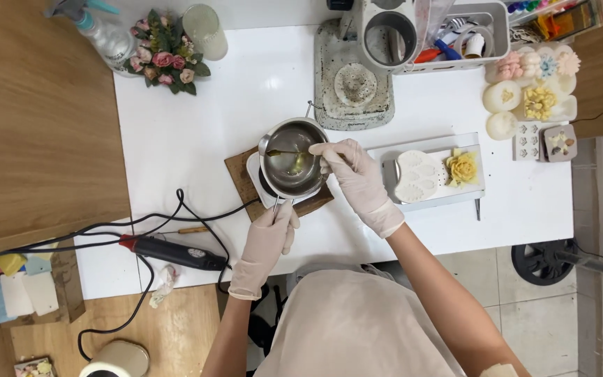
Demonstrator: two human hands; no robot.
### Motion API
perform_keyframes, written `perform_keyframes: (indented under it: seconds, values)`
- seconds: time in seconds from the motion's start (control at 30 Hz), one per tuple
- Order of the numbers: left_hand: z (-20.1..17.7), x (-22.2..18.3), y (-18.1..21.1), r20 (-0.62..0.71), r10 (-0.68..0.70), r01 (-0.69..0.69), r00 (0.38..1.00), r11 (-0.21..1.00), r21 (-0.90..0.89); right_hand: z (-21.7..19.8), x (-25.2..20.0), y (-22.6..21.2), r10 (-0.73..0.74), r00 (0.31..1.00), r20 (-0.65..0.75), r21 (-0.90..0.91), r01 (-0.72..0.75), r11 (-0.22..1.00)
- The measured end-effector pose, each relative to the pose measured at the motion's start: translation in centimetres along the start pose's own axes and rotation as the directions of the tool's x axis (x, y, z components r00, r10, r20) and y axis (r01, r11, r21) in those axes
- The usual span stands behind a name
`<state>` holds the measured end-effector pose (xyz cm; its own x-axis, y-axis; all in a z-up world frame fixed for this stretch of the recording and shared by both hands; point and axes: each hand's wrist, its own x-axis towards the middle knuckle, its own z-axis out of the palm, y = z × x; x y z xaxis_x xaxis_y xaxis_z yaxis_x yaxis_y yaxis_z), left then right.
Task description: Assembling and detailing a decorative wax flower for a candle using melted wax and a heat gun.
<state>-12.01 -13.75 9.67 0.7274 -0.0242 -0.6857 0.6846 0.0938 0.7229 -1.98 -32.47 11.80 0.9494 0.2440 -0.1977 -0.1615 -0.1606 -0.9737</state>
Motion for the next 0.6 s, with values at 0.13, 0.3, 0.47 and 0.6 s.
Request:
perform_keyframes:
  seconds: [0.13, 0.3, 0.47, 0.6]
  values:
    - [2.4, -1.5, 2.8, 0.015, -0.022, 0.022, 1.0, 1.0, 0.015, -3.2, -2.2, 0.5, -0.073, 0.994, -0.08, 0.238, 0.09, 0.967]
    - [6.2, -3.1, 4.9, -0.014, -0.101, 0.102, 0.995, 0.993, 0.061, -9.5, -5.6, 0.6, -0.059, 0.903, -0.425, 0.431, 0.259, 0.864]
    - [9.6, -3.6, 4.7, 0.022, -0.028, 0.025, 0.999, 0.993, 0.112, -14.4, -7.6, 1.3, 0.144, 0.895, -0.422, 0.607, 0.161, 0.778]
    - [12.0, -3.9, 4.6, -0.004, -0.052, 0.052, 0.999, 0.996, 0.075, -17.2, -8.4, 1.0, 0.134, 0.933, -0.334, 0.702, 0.151, 0.696]
